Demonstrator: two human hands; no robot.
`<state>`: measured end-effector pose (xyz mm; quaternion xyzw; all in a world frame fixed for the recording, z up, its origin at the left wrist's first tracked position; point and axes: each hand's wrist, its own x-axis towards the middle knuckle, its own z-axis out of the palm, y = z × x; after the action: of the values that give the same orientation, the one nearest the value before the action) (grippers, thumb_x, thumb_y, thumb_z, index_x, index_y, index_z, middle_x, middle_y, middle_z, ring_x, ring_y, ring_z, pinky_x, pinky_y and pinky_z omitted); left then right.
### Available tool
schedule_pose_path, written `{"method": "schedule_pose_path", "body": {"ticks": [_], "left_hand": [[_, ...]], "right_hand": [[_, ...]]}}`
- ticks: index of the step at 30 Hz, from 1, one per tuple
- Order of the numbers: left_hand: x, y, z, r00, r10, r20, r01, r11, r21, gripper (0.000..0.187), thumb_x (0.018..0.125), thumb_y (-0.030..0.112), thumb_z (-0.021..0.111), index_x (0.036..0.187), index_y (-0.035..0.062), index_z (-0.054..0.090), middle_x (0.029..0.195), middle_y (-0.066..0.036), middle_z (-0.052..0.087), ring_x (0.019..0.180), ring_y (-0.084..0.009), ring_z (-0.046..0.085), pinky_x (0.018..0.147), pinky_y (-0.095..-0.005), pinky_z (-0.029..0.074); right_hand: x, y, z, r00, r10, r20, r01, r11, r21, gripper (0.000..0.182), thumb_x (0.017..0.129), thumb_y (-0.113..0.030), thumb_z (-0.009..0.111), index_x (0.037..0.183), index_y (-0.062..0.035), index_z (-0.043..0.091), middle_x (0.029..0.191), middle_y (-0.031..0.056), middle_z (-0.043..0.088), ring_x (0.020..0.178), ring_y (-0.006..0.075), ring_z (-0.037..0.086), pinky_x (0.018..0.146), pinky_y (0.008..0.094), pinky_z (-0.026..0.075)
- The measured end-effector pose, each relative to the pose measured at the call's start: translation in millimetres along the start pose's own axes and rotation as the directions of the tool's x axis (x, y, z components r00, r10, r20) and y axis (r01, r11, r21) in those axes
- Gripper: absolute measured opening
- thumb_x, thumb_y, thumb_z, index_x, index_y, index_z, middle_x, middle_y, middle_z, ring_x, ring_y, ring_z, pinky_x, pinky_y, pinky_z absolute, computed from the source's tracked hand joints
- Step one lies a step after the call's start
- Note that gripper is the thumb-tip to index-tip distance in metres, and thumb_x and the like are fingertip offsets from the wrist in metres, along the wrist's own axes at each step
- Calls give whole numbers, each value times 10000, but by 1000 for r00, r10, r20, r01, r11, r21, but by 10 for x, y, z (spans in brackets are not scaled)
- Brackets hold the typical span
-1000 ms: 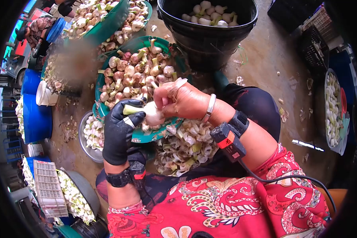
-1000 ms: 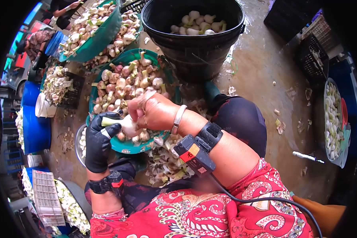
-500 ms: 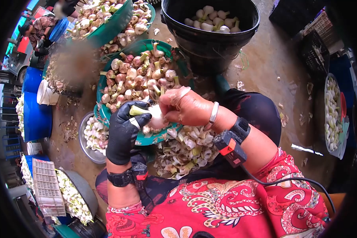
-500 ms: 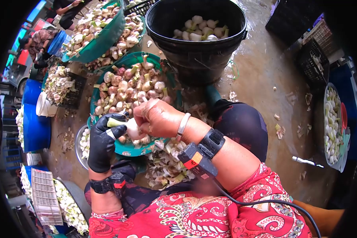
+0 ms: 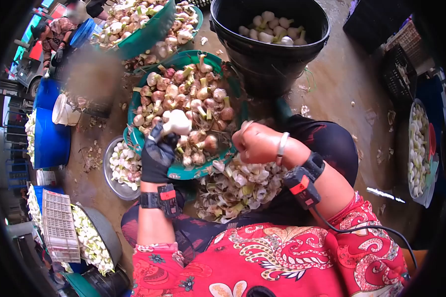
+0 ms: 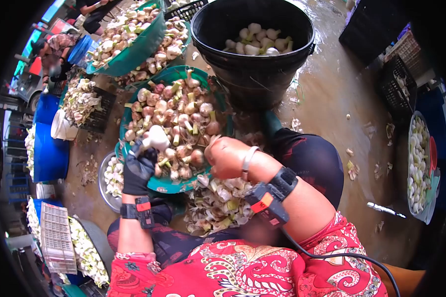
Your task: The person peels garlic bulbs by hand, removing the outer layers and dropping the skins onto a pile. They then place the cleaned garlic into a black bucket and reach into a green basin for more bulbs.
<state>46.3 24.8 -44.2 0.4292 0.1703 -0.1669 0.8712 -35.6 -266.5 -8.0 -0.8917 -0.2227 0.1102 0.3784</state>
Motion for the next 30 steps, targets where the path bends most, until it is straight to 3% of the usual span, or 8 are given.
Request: {"method": "schedule_pose_path", "body": {"ticks": [5,7,8,11,16,22,26,30], "left_hand": [[-78,715,1239,782,28,622,55,992,-114,362,921,96,511,1267,-7,491,1299,-220,496,1142,-262,556,899,-292,506],[161,504,1092,526,181,831,-813,-179,553,320,906,107,539,1205,-6,547,1215,-170,573,1045,-240,602,851,-275,508],[353,147,765,885,166,434,-430,647,629,285,868,135,595,1134,33,605,1086,-102,641,954,-213,623,826,-293,510],[614,-837,-320,885,43,464,-388,-484,784,336,766,305,633,1050,125,646,983,-193,644,902,-369,612,824,-435,487],[653,-1256,-636,949,-217,228,-313,-574,756,611,732,514,614,1197,129,524,1032,-165,625,969,-356,592,865,-480,451],[1104,-1486,-1240,960,-130,249,-280,-422,862,493,839,503,495,860,61,713,848,-189,672,870,-361,635,798,-470,471],[828,-914,-622,993,68,92,-111,364,925,183,793,130,634,891,-20,674,746,-60,657,714,-145,588,654,-296,473],[515,-123,43,561,96,822,-740,-388,550,134,808,154,583,784,60,676,866,-162,669,809,-254,630,650,-374,478]], "right_hand": [[83,52,258,922,14,388,23,996,-90,123,608,-110,625,724,-69,615,726,132,611,747,320,609,632,405,487],[131,132,282,972,99,215,-57,980,-192,144,623,-142,624,748,-72,623,739,131,621,740,332,616,634,403,499],[142,159,268,983,133,129,-114,984,-138,149,647,-172,621,761,-76,625,747,137,625,715,349,613,631,418,501],[162,0,81,979,126,-157,-124,992,26,267,693,-166,651,932,-47,642,788,181,626,778,338,626,712,400,512],[195,-62,-442,918,314,241,-268,47,962,287,895,-230,612,1119,-55,572,971,32,649,794,98,658,662,217,529],[290,-294,-764,882,469,41,-164,225,960,183,876,-154,611,1040,-73,601,916,22,657,740,69,639,618,205,511],[238,-376,-597,865,491,104,-282,305,910,202,840,-161,642,1020,-83,598,814,-18,626,662,48,584,591,202,493],[273,-562,-441,864,492,107,-381,500,778,818,733,-145,719,1428,-260,302,1052,45,507,847,95,523,611,268,475]]}}
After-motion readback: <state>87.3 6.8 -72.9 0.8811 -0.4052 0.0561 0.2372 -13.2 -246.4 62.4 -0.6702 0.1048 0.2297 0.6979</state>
